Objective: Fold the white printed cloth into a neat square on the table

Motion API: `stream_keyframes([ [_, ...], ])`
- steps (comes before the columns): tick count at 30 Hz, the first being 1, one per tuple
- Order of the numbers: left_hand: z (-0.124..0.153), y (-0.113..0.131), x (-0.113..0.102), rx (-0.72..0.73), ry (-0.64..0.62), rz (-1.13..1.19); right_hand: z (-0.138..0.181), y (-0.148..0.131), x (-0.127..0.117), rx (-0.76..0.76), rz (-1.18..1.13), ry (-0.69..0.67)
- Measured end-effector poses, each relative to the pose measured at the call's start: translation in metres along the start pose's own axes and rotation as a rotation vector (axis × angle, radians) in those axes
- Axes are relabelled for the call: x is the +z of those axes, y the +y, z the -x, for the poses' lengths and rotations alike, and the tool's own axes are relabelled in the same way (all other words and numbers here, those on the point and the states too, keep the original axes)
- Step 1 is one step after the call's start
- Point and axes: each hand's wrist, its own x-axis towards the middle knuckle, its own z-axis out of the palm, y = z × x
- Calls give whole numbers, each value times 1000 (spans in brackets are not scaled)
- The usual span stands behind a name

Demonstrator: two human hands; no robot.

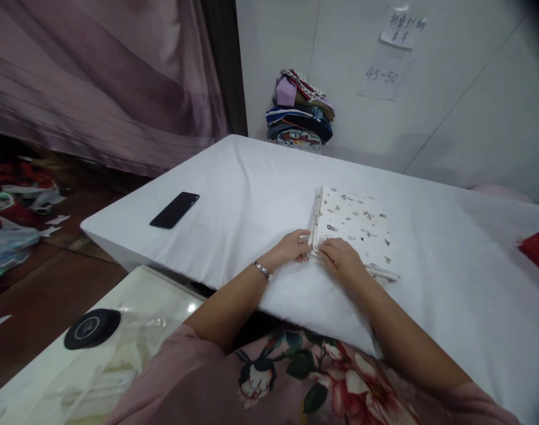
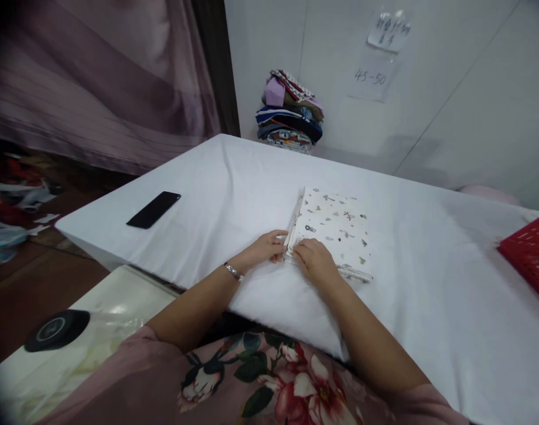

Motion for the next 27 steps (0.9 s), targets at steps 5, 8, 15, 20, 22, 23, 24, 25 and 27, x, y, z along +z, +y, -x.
stream_keyframes([
  [5,0,2,1,-4,9,-4,0,-2,0,1,6,-36],
  [8,1,3,1,-14,15,-8,-1,-3,1,78,-81,22],
  [15,1,1,0,-21,17,-15,-8,-6,4,303,-342,249],
  [20,-1,0,0,-27,33,-48,-10,-16,10,179,-191,166],
  [22,0,1,0,-41,37,-53,-9,-15,10,195,-233,191],
  [23,0,0,0,-41,34,-50,-8,-13,9,234,-285,234],
  [24,0,0,0,-39,35,-49,-7,-11,8,282,-343,282],
  [25,1,0,1,-36,40,-54,-7,-9,7,329,-397,324],
  [27,2,-1,2,-25,62,-91,-6,-6,5,385,-467,366],
])
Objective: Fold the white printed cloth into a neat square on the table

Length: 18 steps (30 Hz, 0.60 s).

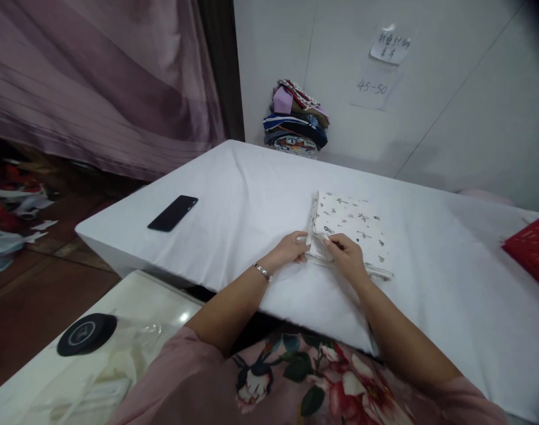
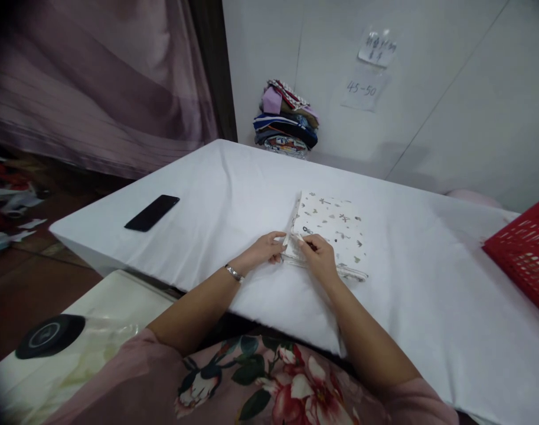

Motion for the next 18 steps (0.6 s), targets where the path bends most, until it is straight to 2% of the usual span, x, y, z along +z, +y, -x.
stream_keyframes([
  [3,3,0,1,67,116,-141,0,0,0,4,-21,-16],
  [7,7,1,2,273,351,-441,2,-2,2,-16,-8,-21],
  [10,9,2,8,326,311,-578,2,-1,2,-41,1,-17],
  [18,6,-2,20,209,286,-672,4,-2,2,-117,28,-28],
])
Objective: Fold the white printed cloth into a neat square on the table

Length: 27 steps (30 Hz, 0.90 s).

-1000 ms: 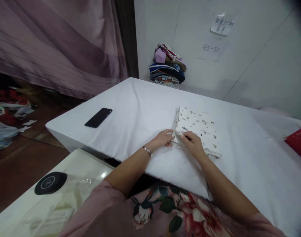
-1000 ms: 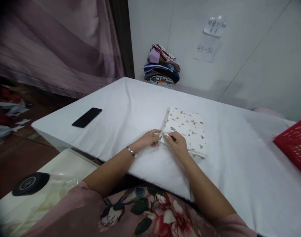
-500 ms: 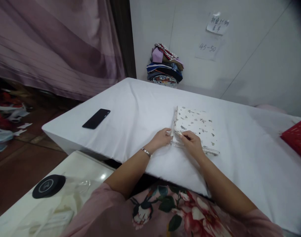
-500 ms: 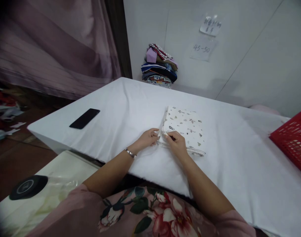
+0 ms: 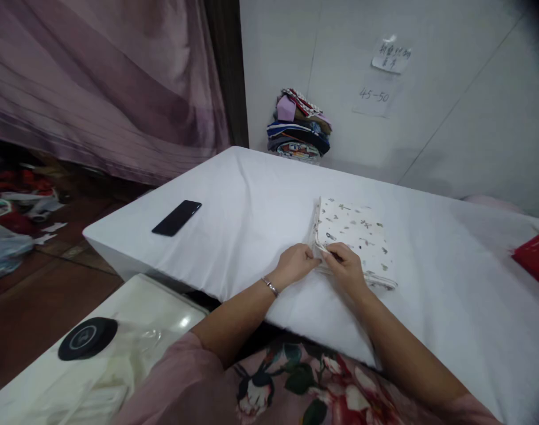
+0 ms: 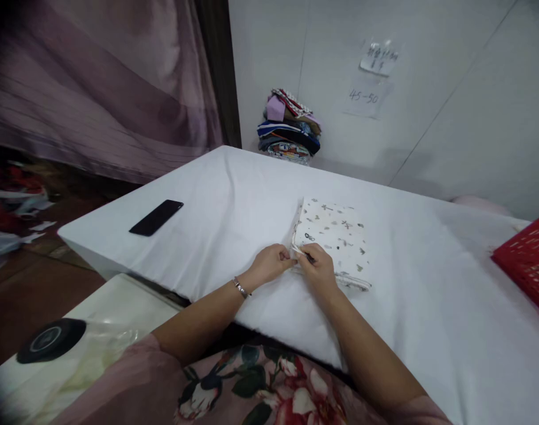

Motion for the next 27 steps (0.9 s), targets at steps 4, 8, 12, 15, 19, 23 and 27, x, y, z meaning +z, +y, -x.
stream_keyframes([
  [4,-3,-1,-2,-21,-85,65,1,1,1,-72,3,7],
  [8,-2,0,-2,-22,-57,31,2,2,1,-91,15,13],
  [12,0,2,1,-19,20,-49,3,5,2,-96,21,6],
  [15,0,3,3,-21,-1,-51,4,6,3,-75,24,12],
  [19,-2,1,5,-2,-5,50,4,3,3,-82,38,22],
  [23,-6,-2,8,-7,45,291,5,1,2,-109,71,24],
  [27,-7,1,5,-82,20,663,7,0,3,-142,162,-24],
])
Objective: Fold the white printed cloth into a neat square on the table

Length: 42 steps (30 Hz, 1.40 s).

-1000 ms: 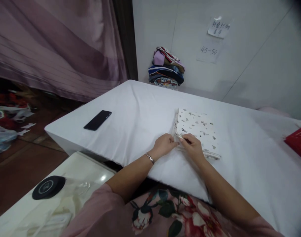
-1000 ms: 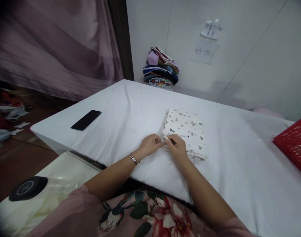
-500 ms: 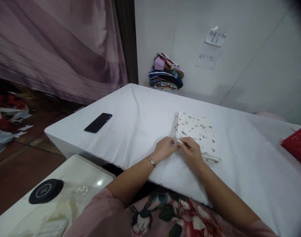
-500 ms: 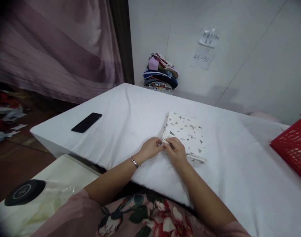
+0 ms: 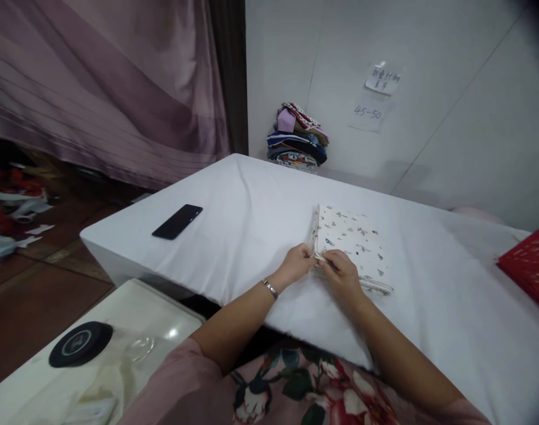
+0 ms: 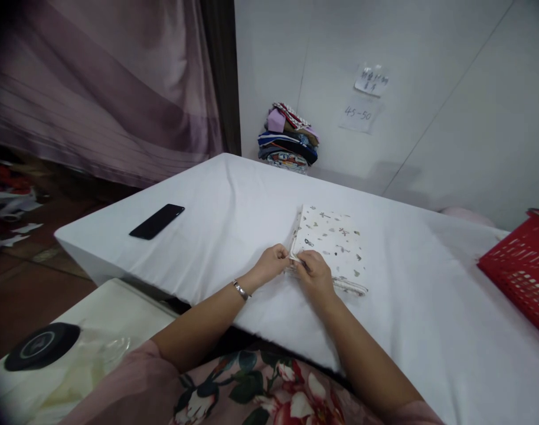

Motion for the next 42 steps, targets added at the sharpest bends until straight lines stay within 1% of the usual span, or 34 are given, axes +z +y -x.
stream_keyframes([
  [2,2,5,-1,-66,-30,146,1,-1,0,-14,64,-39],
  [4,4,9,-3,-96,-44,214,2,-1,0,-44,122,-79],
  [7,6,14,-5,-76,-42,203,2,0,1,-63,157,-111],
  [10,4,13,-8,-28,-41,177,-1,1,1,27,67,-82],
  [12,1,10,-12,-7,31,100,-3,1,2,97,-19,-36],
  [14,-2,5,-17,11,134,-83,-6,1,2,130,-69,2],
  [15,-3,2,-19,16,161,-184,-7,0,1,136,-80,14],
  [17,-4,-3,-22,1,129,-319,-8,-1,1,141,-92,28],
  [19,-5,-8,-21,-58,46,-339,-7,-1,1,150,-96,39],
  [21,-6,-10,-19,-102,-3,-324,-5,0,2,157,-92,46],
  [26,-7,-5,-15,-108,16,-404,-4,1,3,155,-99,46],
  [30,-8,0,-16,-86,-33,-497,-5,-1,2,147,-105,70],
  [32,-8,2,-15,-100,-42,-493,-6,-3,1,138,-103,78],
  [35,-6,3,-14,-131,-30,-423,-6,-4,2,111,-101,102],
  [37,-5,4,-12,-109,-1,-375,-6,-4,4,92,-86,120],
  [39,-3,5,-11,-81,27,-317,-5,-3,8,69,-43,84],
  [42,-2,2,-11,-106,29,-206,-2,-2,14,31,61,-34],
])
